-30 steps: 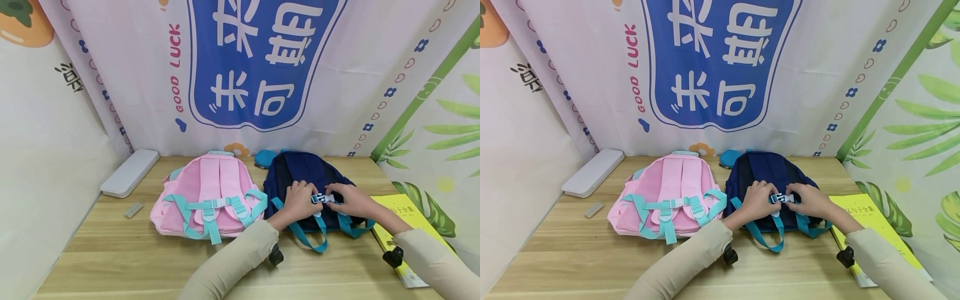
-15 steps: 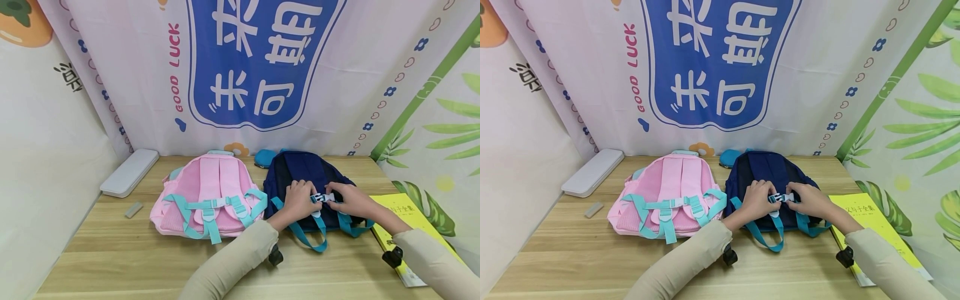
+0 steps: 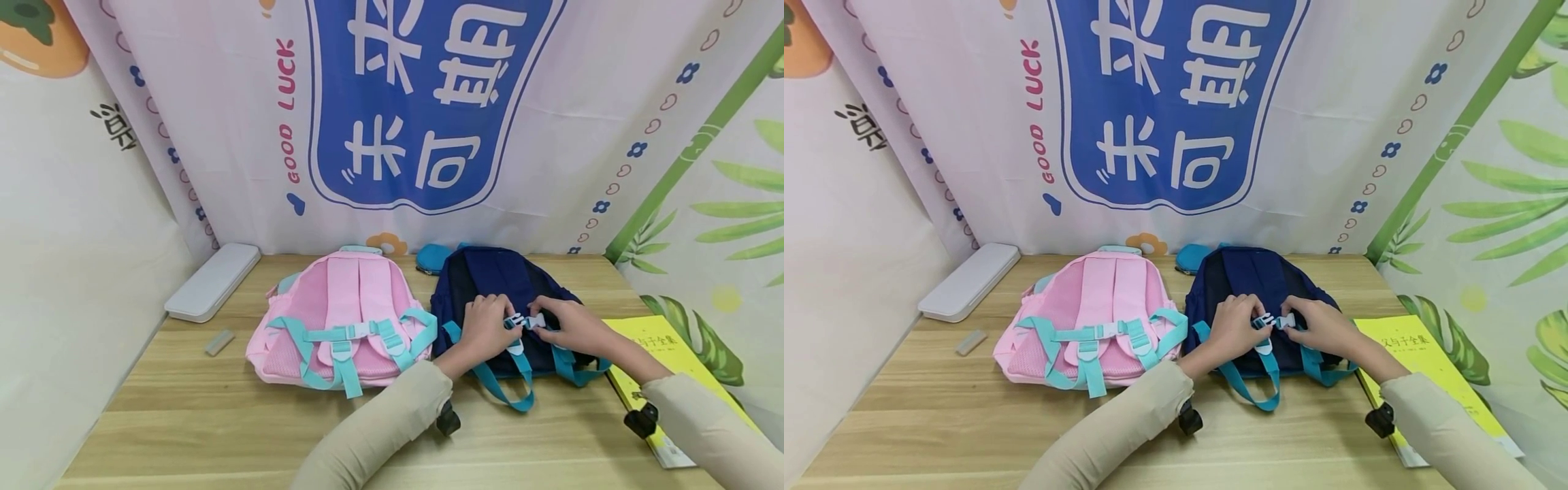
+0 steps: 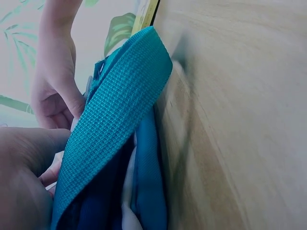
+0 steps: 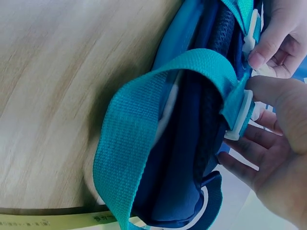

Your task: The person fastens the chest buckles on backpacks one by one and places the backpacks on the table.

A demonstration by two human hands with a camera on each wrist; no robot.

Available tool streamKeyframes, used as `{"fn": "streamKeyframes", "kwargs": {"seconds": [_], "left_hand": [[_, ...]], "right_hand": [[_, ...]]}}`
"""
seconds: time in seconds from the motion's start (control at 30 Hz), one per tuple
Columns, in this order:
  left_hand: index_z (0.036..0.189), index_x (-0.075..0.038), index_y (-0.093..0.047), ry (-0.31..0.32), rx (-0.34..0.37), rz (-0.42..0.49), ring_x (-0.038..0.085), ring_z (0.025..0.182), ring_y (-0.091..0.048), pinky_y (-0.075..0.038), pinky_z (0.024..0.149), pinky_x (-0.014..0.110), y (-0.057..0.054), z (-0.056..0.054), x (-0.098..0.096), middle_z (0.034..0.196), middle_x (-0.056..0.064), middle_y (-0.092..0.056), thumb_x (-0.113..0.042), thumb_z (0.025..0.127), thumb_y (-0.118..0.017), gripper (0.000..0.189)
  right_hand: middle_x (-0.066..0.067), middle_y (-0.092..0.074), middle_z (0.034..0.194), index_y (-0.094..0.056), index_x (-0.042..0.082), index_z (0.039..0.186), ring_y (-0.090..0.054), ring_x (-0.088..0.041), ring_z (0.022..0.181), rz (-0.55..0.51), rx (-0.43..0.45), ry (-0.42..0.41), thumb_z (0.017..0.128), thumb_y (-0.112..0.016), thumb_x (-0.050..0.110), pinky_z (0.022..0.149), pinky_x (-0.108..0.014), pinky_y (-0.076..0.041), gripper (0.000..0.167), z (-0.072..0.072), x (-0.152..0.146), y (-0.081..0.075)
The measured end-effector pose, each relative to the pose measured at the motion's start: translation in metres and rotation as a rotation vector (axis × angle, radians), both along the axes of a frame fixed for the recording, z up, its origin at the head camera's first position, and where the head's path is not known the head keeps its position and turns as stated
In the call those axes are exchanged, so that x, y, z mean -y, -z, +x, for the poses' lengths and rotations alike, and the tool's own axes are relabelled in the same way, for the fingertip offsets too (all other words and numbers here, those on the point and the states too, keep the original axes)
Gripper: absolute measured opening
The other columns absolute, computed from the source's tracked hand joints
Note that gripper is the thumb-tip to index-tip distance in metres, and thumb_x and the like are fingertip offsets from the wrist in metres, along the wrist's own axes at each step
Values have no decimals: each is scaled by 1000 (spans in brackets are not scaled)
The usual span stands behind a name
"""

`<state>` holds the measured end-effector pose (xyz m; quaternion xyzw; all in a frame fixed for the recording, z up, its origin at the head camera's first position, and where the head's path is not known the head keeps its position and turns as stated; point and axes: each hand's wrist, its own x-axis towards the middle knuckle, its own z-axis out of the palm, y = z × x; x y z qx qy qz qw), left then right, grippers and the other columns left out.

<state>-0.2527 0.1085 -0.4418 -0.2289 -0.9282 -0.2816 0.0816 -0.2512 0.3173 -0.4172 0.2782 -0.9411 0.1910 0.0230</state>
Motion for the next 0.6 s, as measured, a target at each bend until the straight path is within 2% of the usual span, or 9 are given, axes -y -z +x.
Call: {"fn": "streamKeyframes", "kwargs": {"seconds": [0.17, 0.3, 0.47, 0.6], "left_hand": [[90, -24, -62, -17, -58, 6, 7, 75, -46, -39, 79, 25, -1, 1, 6, 80, -10, -58, -37, 89, -79, 21], [90, -24, -64, -34, -88, 5, 7, 75, -49, -43, 83, 27, 0, 1, 10, 79, -10, -61, -38, 88, -79, 20], [96, -23, -67, -30, -87, 2, 8, 80, -54, -45, 88, 30, -1, 3, 15, 86, -10, -66, -37, 89, -78, 18], [100, -22, -69, -20, -76, 12, 10, 83, -56, -46, 89, 31, -3, 5, 19, 92, -9, -68, -36, 90, -77, 19]], "right_hand": [[-13, -73, 107, -65, 12, 104, -37, 0, 52, -8, -9, -3, 87, -75, 3, 56, -22, -37, 22, 1, 4, 0], [-13, -74, 110, -67, 11, 104, -43, -1, 58, -17, -23, -13, 86, -75, 0, 59, -22, -39, 22, 1, 9, 0], [-7, -74, 103, -69, 10, 107, -52, 0, 65, 0, -33, -11, 86, -77, 2, 60, -23, -44, 24, 1, 14, 0], [-8, -76, 103, -71, 8, 112, -67, -11, 78, 17, -55, -15, 86, -78, 3, 68, -29, -54, 27, 0, 17, 1]]}}
